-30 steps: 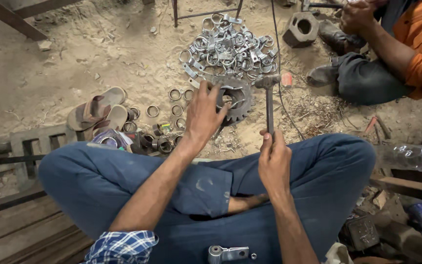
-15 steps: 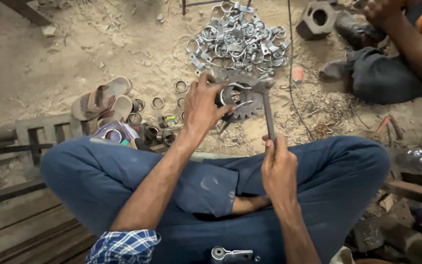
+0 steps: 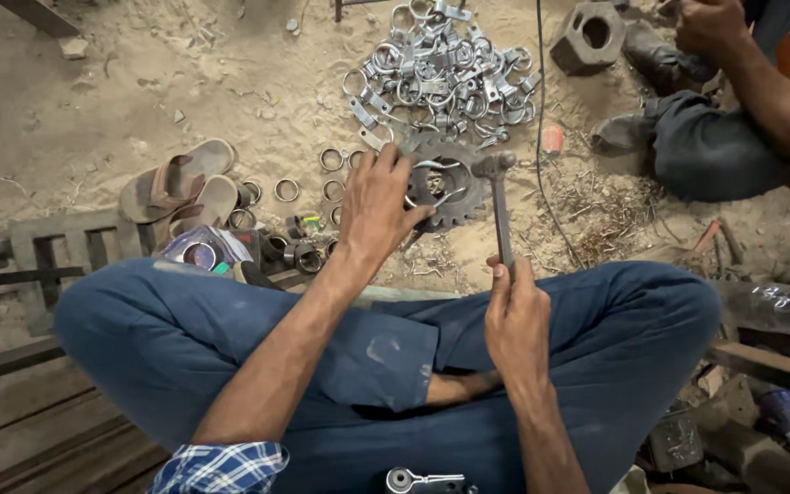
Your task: The person sits cross-legged on the floor and assembles metal hardware components. They use a hammer to secure a pin into a metal ring and bracket, then place the finished assembly into a pile of similar parts.
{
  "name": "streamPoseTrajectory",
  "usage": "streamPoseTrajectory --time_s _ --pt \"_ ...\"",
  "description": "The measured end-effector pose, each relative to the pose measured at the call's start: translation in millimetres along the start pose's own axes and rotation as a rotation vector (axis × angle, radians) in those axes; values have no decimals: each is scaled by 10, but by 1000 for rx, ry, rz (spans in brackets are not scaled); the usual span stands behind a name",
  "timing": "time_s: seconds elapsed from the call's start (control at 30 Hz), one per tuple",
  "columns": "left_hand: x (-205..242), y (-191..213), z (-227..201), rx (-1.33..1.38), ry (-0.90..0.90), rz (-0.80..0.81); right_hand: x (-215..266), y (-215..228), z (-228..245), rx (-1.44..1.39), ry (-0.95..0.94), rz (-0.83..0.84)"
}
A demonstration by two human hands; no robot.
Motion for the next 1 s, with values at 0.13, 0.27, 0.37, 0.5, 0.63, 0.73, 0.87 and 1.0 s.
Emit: streamPoseTrajectory --time_s 0.13,0.27,0.37,0.5,0.63,0.73,0.87,1.0 --pt "24 -16 -25 -73 -21 -33 4 -25 -30 3 -66 24" --pt "39 -3 -89 -49 -56 -132 12 -15 -19 1 -76 29" --pt "32 -15 -19 25 23 -131 14 -30 29 -4 -52 36" --pt "6 -68 32 33 84 -42 26 -11 67 29 -22 34" --pt "13 -29 29 -18 90 -67 73 -21 66 22 -9 6" --pt "11 -71 53 15 130 -39 71 -44 59 85 15 -9" --pt "4 -59 60 46 135 -38 30 -135 58 227 16 73" --pt "11 -17 69 47 107 -85 89 46 102 101 1 -69"
Point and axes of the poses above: each hand's wrist, its own x-axis away from the middle knuckle, its own y-axis out of the back of the hand, z = x × y, the point moved 9 cm from there along -x, towards the middle knuckle, and after that the axes turned 2 degrees about z, right-handed, at the moved point
